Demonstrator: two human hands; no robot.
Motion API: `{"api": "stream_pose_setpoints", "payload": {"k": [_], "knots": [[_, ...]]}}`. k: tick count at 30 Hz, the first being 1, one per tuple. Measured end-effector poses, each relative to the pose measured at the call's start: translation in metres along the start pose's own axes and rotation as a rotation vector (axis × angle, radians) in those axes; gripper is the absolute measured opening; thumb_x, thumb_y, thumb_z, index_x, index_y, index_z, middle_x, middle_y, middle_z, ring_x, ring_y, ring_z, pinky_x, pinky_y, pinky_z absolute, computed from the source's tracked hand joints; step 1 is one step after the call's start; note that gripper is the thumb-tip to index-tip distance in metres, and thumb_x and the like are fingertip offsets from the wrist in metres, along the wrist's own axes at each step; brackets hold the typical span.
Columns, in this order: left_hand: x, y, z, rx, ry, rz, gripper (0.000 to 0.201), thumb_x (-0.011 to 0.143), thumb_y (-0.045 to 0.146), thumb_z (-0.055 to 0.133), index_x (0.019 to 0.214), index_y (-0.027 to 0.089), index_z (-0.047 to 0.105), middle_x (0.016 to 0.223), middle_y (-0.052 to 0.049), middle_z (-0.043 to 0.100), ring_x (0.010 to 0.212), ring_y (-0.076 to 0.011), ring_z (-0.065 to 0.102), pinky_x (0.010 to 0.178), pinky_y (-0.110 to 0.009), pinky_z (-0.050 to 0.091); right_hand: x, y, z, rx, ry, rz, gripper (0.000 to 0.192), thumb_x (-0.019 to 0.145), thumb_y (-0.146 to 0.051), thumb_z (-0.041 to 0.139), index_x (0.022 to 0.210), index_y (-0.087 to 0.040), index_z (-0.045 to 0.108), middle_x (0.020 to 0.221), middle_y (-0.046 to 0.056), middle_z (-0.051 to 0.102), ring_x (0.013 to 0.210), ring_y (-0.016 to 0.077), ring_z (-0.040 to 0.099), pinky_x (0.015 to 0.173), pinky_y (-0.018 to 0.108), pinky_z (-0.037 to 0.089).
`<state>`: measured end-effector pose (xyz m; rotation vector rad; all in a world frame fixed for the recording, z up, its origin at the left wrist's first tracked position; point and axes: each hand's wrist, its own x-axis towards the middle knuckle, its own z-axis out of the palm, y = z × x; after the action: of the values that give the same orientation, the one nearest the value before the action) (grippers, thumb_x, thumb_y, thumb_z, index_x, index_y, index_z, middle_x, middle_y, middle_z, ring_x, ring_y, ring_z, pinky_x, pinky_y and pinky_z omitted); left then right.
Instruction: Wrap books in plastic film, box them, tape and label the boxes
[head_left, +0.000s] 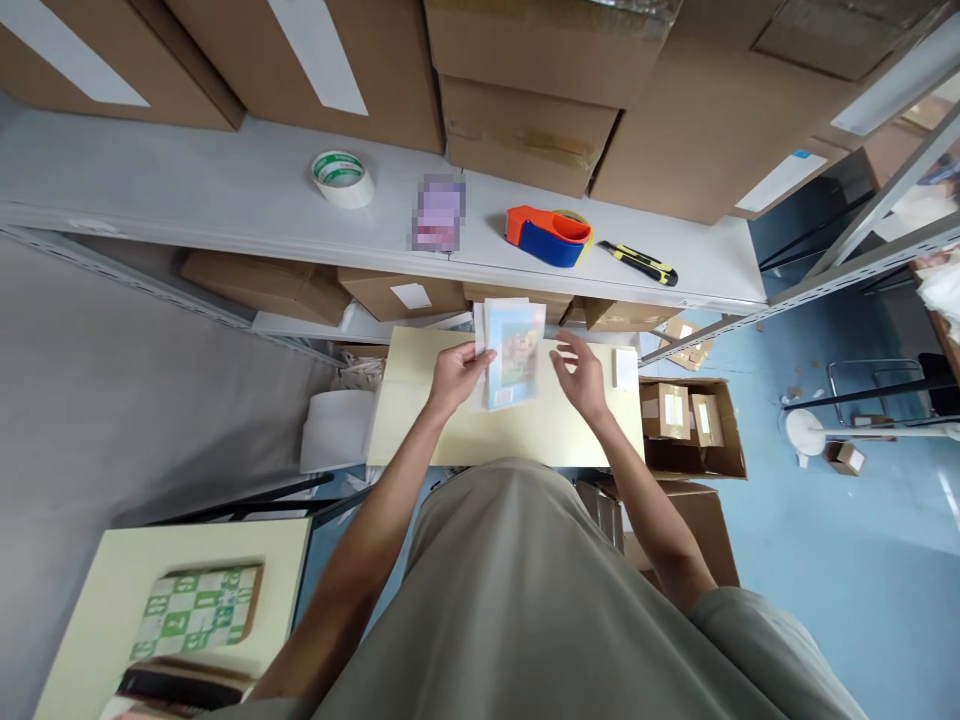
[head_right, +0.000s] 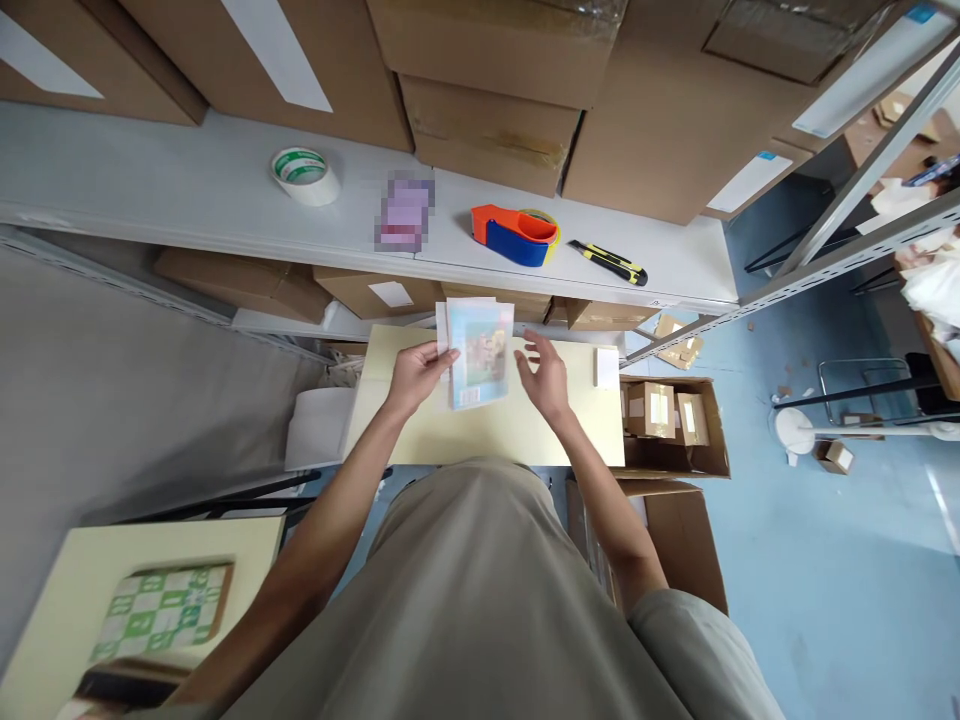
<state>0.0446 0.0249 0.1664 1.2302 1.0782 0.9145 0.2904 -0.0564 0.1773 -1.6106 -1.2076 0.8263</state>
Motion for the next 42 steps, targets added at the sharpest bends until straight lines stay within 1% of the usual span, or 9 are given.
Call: {"api": "stream_pose_setpoints", "payload": {"k": [4, 7, 14, 16, 18, 21, 23, 27, 42], "knots": [[-0.008, 0.009, 0.022, 0.079, 0.051, -0.007, 0.048, 0.081, 0.064, 0.093, 0.095, 0.018, 0.088, 0.098, -0.007, 0.087, 0.089, -0.0286, 0.081, 0.078, -0.034, 0.062, -0.018, -0.013, 0.036, 0.134, -0.201, 0.025, 0.098, 0.08, -0.069, 0.102, 0.164, -0.032, 0.068, 0.166, 0.014, 0.071, 0.147, 0.0396, 0.072, 0.116, 0.056, 0.068], [-0.014, 0.018, 0.029, -0.033, 0.001, -0.098, 0.067, 0.075, 0.073, 0.099, 0.112, 0.017, 0.089, 0.116, -0.011, 0.089, 0.093, -0.0303, 0.084, 0.081, -0.038, 0.068, -0.024, -0.017, 0.053, 0.189, -0.23, 0.057, 0.108, 0.069, -0.057, 0.111, 0.164, -0.034, 0.067, 0.155, 0.01, 0.078, 0.145, 0.0387, 0.073, 0.121, 0.055, 0.065], [-0.026, 0.023, 0.027, -0.202, -0.251, -0.245, 0.091, 0.082, 0.1, 0.079, 0.116, 0.016, 0.09, 0.121, -0.02, 0.088, 0.126, -0.043, 0.083, 0.115, -0.054, 0.064, -0.017, 0.0, 0.049, 0.215, -0.081, 0.139, 0.051, 0.09, -0.064, 0.091, 0.128, -0.032, 0.08, 0.121, 0.007, 0.085, 0.12, 0.0329, 0.079, 0.102, 0.045, 0.066], [-0.03, 0.018, 0.027, -0.211, -0.266, -0.211, 0.088, 0.084, 0.099, 0.079, 0.118, 0.018, 0.09, 0.133, -0.021, 0.086, 0.13, -0.0433, 0.081, 0.115, -0.055, 0.064, -0.014, 0.006, 0.043, 0.23, -0.046, 0.154, 0.052, 0.091, -0.076, 0.085, 0.11, -0.029, 0.08, 0.103, 0.006, 0.083, 0.104, 0.0305, 0.077, 0.094, 0.042, 0.065], [-0.031, 0.011, 0.022, -0.186, -0.157, -0.144, 0.083, 0.087, 0.093, 0.08, 0.124, 0.019, 0.088, 0.145, -0.021, 0.082, 0.133, -0.0407, 0.079, 0.115, -0.052, 0.064, -0.013, 0.01, 0.035, 0.307, -0.059, 0.192, 0.06, 0.088, -0.085, 0.083, 0.102, -0.027, 0.079, 0.092, 0.004, 0.08, 0.093, 0.027, 0.073, 0.086, 0.039, 0.063], [-0.028, 0.0, 0.006, -0.08, 0.164, -0.041, 0.079, 0.077, 0.08, 0.096, 0.129, 0.021, 0.084, 0.153, -0.018, 0.077, 0.143, -0.0371, 0.073, 0.115, -0.046, 0.062, -0.014, 0.012, 0.023, 0.479, -0.13, 0.27, 0.064, 0.081, -0.086, 0.089, 0.103, -0.026, 0.08, 0.093, 0.003, 0.082, 0.088, 0.0248, 0.074, 0.082, 0.038, 0.062], [-0.026, -0.006, -0.007, -0.091, 0.172, -0.092, 0.081, 0.068, 0.074, 0.103, 0.127, 0.021, 0.083, 0.146, -0.017, 0.079, 0.141, -0.0362, 0.073, 0.109, -0.042, 0.064, -0.017, 0.011, 0.018, 0.536, -0.156, 0.321, 0.063, 0.077, -0.084, 0.094, 0.1, -0.027, 0.08, 0.093, 0.003, 0.083, 0.09, 0.0258, 0.077, 0.083, 0.038, 0.064], [-0.03, -0.011, -0.019, -0.263, -0.109, -0.311, 0.078, 0.062, 0.08, 0.104, 0.105, 0.017, 0.086, 0.107, -0.014, 0.085, 0.101, -0.0307, 0.081, 0.082, -0.038, 0.066, -0.024, 0.01, 0.016, 0.592, -0.195, 0.386, 0.06, 0.073, -0.08, 0.098, 0.095, -0.027, 0.08, 0.095, 0.004, 0.086, 0.099, 0.0292, 0.081, 0.091, 0.041, 0.066], [-0.033, -0.005, -0.017, -0.274, -0.022, -0.343, 0.077, 0.048, 0.074, 0.112, 0.094, 0.017, 0.088, 0.09, -0.008, 0.083, 0.082, -0.0228, 0.075, 0.075, -0.035, 0.065, -0.023, 0.009, 0.018, 0.605, -0.246, 0.352, 0.06, 0.074, -0.08, 0.098, 0.097, -0.027, 0.082, 0.098, 0.004, 0.087, 0.1, 0.0282, 0.08, 0.094, 0.043, 0.066]]}}
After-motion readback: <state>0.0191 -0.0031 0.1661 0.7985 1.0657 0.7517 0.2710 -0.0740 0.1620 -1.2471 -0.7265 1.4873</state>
